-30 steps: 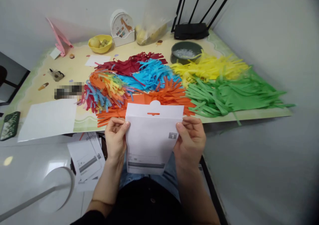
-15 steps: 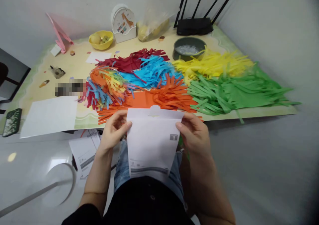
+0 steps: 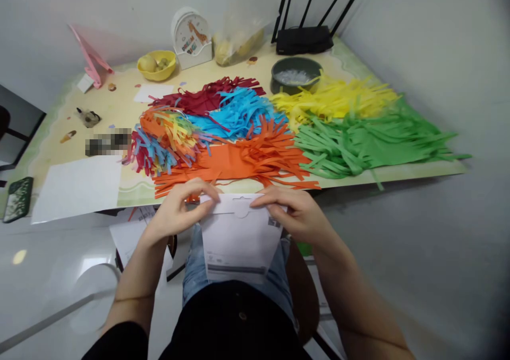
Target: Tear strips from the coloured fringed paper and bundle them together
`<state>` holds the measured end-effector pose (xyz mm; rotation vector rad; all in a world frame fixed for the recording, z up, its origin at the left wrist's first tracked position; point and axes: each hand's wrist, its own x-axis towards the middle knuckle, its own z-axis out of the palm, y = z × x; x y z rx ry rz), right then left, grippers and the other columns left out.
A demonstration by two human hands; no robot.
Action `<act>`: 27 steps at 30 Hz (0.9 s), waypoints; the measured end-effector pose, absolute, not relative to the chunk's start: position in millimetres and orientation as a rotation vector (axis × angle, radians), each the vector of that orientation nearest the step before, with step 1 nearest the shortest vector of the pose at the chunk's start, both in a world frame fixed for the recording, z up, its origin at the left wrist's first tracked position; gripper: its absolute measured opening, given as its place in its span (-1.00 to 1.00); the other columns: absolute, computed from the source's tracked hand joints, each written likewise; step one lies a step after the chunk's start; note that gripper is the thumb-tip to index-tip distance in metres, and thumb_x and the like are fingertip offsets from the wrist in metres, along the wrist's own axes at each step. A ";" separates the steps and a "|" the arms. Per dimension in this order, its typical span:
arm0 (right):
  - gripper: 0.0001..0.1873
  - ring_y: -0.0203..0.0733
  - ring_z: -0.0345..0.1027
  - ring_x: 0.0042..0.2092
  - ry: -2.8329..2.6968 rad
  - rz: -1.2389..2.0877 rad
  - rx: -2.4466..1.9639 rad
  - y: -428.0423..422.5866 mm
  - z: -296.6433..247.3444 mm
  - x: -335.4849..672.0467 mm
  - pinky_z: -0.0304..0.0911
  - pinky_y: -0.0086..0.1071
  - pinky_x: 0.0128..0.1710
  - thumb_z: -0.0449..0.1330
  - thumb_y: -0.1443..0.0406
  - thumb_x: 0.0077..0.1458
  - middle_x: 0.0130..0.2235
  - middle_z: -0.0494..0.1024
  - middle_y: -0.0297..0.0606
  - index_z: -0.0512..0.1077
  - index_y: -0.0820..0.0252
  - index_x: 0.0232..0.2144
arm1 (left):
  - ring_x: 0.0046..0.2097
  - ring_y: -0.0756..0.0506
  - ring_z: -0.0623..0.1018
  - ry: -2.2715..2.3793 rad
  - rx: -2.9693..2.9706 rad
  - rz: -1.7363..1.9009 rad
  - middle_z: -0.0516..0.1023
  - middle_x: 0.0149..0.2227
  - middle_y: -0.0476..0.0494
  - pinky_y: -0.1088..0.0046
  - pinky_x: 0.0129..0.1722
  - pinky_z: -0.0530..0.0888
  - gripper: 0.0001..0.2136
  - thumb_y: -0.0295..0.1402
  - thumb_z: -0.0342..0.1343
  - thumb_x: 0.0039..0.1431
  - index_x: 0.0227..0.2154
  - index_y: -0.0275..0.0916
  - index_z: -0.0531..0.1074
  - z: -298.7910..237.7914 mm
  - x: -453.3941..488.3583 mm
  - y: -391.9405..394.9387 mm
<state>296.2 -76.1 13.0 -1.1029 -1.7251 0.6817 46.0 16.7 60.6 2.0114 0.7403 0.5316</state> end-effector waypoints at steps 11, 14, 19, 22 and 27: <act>-0.65 -0.22 0.57 -0.20 -1.854 0.572 -1.096 -77.6 25.2 289.0 0.46 -0.37 -0.18 0.04 0.51 0.16 -0.26 0.68 -0.25 0.58 0.14 -0.23 | -0.35 0.00 0.44 0.638 1.919 -0.146 0.49 -0.38 -0.01 0.56 -0.39 0.33 -0.85 -0.34 0.15 0.01 -0.35 -0.28 0.45 77.0 92.7 51.4; -0.66 -0.22 0.56 -0.19 -1.884 0.555 -1.100 -76.0 25.4 286.7 0.45 -0.37 -0.17 0.03 0.51 0.19 -0.24 0.68 -0.25 0.57 0.16 -0.21 | -0.42 0.02 0.38 0.627 1.985 -0.334 0.43 -0.44 0.03 0.57 -0.47 0.26 -0.89 -0.37 0.12 -0.03 -0.40 -0.27 0.42 82.1 99.4 59.1; -0.70 -0.23 0.56 -0.18 -1.880 0.541 -1.151 -72.9 22.8 285.2 0.43 -0.38 -0.16 0.04 0.50 0.21 -0.21 0.67 -0.24 0.54 0.19 -0.19 | -0.49 0.03 0.33 0.650 1.970 -0.493 0.36 -0.53 0.08 0.55 -0.54 0.19 -0.90 -0.39 0.09 -0.11 -0.45 -0.26 0.39 84.8 106.4 64.4; -0.71 -0.23 0.54 -0.22 -1.840 0.537 -1.210 -72.2 18.0 284.7 0.41 -0.38 -0.19 0.05 0.49 0.21 -0.23 0.67 -0.26 0.53 0.17 -0.19 | -0.50 0.03 0.33 0.721 1.913 -0.468 0.36 -0.54 0.08 0.55 -0.54 0.20 -0.89 -0.38 0.12 -0.14 -0.47 -0.26 0.40 81.1 106.9 64.8; -0.83 -0.02 0.43 -0.07 -1.903 -0.015 -1.371 -70.4 15.6 274.6 0.32 -0.17 -0.06 0.22 0.35 0.24 -0.06 0.64 -0.12 0.56 0.18 -0.13 | -0.48 0.02 0.37 0.785 1.828 -0.410 0.42 -0.53 0.06 0.55 -0.49 0.27 -0.85 -0.38 0.14 -0.15 -0.44 -0.29 0.46 71.5 109.1 67.1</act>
